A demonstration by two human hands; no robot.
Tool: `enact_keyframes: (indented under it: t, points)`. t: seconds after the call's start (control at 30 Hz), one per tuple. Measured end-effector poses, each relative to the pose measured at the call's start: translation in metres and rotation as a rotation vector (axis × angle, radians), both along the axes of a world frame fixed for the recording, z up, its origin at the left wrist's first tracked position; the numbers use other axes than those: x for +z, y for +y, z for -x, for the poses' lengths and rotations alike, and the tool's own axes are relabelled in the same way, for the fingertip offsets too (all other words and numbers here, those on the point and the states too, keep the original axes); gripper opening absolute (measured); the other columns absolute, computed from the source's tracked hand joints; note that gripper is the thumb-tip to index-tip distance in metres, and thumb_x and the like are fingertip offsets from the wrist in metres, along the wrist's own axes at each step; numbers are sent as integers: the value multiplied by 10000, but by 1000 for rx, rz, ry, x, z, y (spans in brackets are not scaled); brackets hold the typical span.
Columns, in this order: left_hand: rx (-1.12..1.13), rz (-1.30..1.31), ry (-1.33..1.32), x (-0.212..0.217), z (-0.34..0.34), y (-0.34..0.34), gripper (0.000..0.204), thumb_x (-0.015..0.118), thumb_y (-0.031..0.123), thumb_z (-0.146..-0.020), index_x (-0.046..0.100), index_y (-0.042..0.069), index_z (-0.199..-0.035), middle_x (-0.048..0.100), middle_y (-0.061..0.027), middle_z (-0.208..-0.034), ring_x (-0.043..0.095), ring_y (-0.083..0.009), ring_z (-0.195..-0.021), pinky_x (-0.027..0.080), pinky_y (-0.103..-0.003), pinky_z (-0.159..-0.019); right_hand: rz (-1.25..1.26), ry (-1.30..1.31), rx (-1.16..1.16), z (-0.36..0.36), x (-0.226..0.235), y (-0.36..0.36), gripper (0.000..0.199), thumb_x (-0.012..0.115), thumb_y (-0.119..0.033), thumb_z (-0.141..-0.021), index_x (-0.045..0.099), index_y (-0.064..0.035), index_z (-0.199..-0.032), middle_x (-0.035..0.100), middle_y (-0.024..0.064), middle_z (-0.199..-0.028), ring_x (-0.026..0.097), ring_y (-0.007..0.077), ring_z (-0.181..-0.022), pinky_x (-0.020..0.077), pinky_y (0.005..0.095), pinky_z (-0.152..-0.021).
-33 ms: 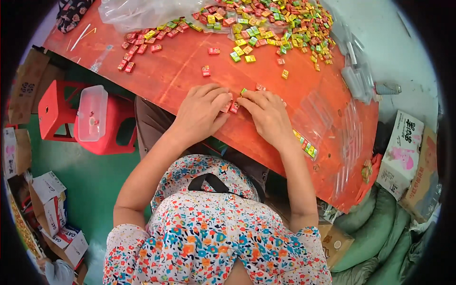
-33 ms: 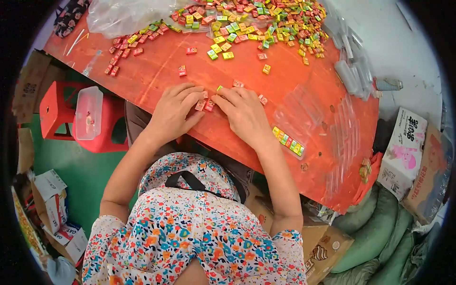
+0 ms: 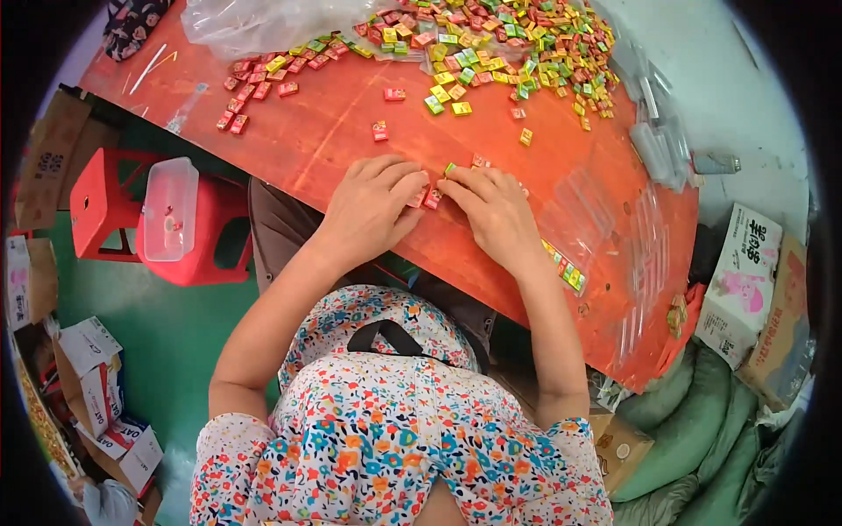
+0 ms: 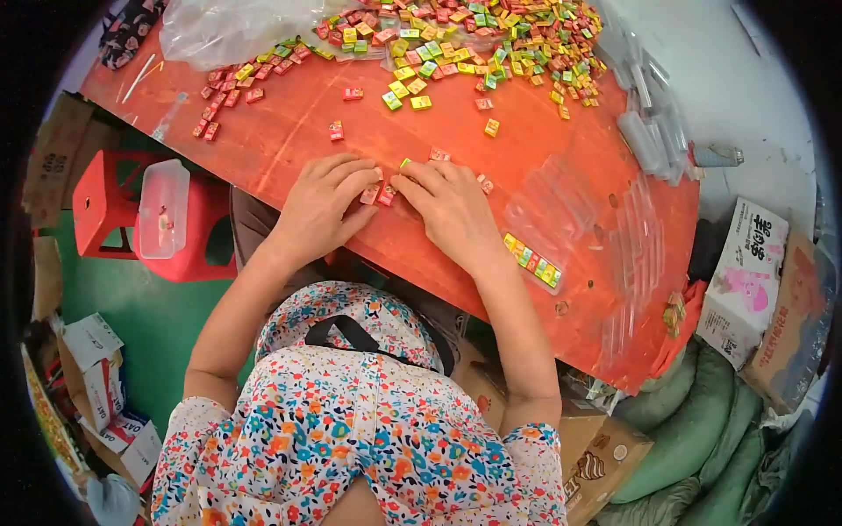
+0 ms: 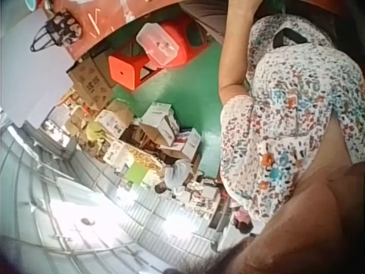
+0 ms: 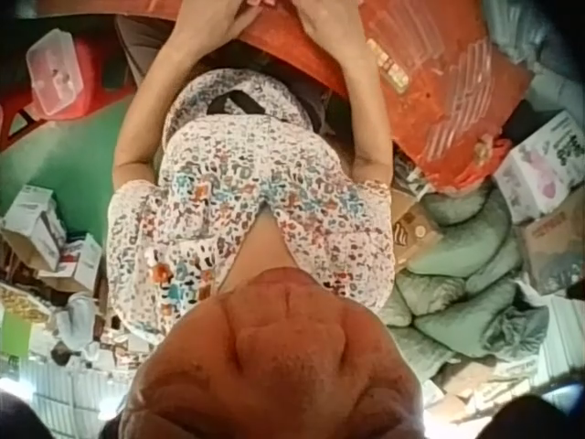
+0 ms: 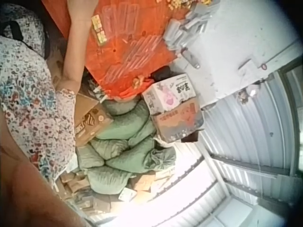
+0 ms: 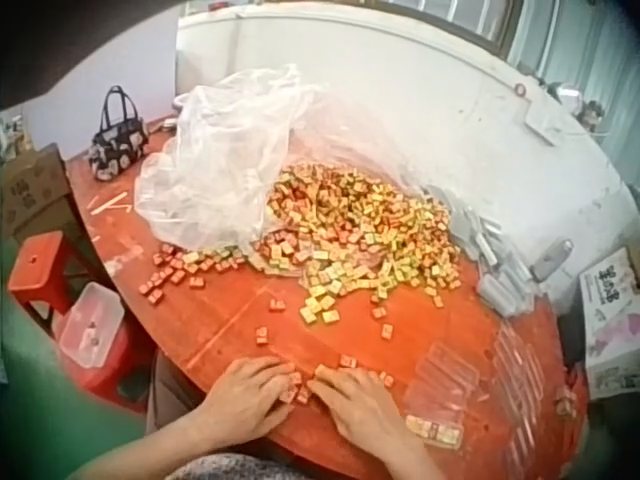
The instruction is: Sort and arrange small colorful items into clear plastic trays.
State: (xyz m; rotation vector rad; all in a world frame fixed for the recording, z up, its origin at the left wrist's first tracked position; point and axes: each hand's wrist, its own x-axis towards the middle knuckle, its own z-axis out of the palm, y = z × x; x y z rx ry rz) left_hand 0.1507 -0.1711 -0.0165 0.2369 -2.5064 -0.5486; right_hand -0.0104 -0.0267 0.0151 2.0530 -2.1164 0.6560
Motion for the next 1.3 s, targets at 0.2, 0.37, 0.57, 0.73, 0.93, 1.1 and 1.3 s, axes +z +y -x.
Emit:
enact_keyframes:
  t: [0.2, 0.37, 0.57, 0.73, 0.93, 1.1, 1.3]
  points:
    - [3, -29, -56, -2, -1, 3, 435, 762, 185, -784, 607, 52, -1169, 624, -103, -1142, 585, -299, -1062, 469, -430, -932, -75, 52, 43, 10, -4, 4, 301, 636, -45, -812, 659, -52, -1112, 615, 95, -1069, 596, 267, -992, 474, 406, -856]
    - [146, -44, -71, -3, 3, 22, 445, 781, 250, -778, 619, 37, -1134, 599, -101, -989, 595, -284, -888, 501, -394, -780, -118, -10, -60, 0, -2, 13, 296, 679, -80, -815, 652, -51, -1108, 619, 92, -1001, 602, 276, -943, 475, 413, -823]
    - [207, -65, -165, 7, 10, 26, 487, 802, 355, -720, 619, 35, -1038, 544, -90, -885, 585, -270, -832, 504, -380, -689, -92, -99, -188, -15, -3, 9, 299, 729, -119, -814, 649, -54, -1094, 630, 97, -985, 617, 294, -936, 479, 418, -813]
    - [128, -67, -95, 11, -9, 15, 447, 805, 342, -721, 627, 44, -1002, 533, -84, -874, 580, -270, -836, 505, -373, -693, -44, -161, -193, -14, -3, 10, 308, 735, -134, -799, 658, -57, -1086, 617, 87, -979, 603, 281, -928, 467, 412, -800]
    - [77, -55, -69, 5, -13, 12, 339, 748, 168, -816, 650, 48, -1118, 574, -88, -918, 589, -280, -854, 513, -392, -717, 23, -60, 29, -21, -7, 1, 302, 697, -100, -798, 664, -60, -1096, 626, 54, -1073, 580, 243, -1011, 458, 378, -851]
    - [200, -41, -17, -6, -10, 12, 232, 732, 141, -832, 660, 48, -1031, 591, -89, -922, 600, -282, -826, 515, -388, -698, -1, 14, -2, -36, -14, -5, 330, 700, -74, -790, 664, -68, -1118, 638, 81, -1081, 600, 270, -997, 476, 403, -878]
    - [208, -121, 78, -7, 3, 1, 170, 725, 172, -812, 648, 71, -926, 559, -76, -873, 584, -271, -791, 508, -385, -684, 41, -111, -166, -43, -11, 4, 292, 682, -65, -798, 666, -66, -1089, 639, 93, -997, 639, 277, -896, 521, 391, -773]
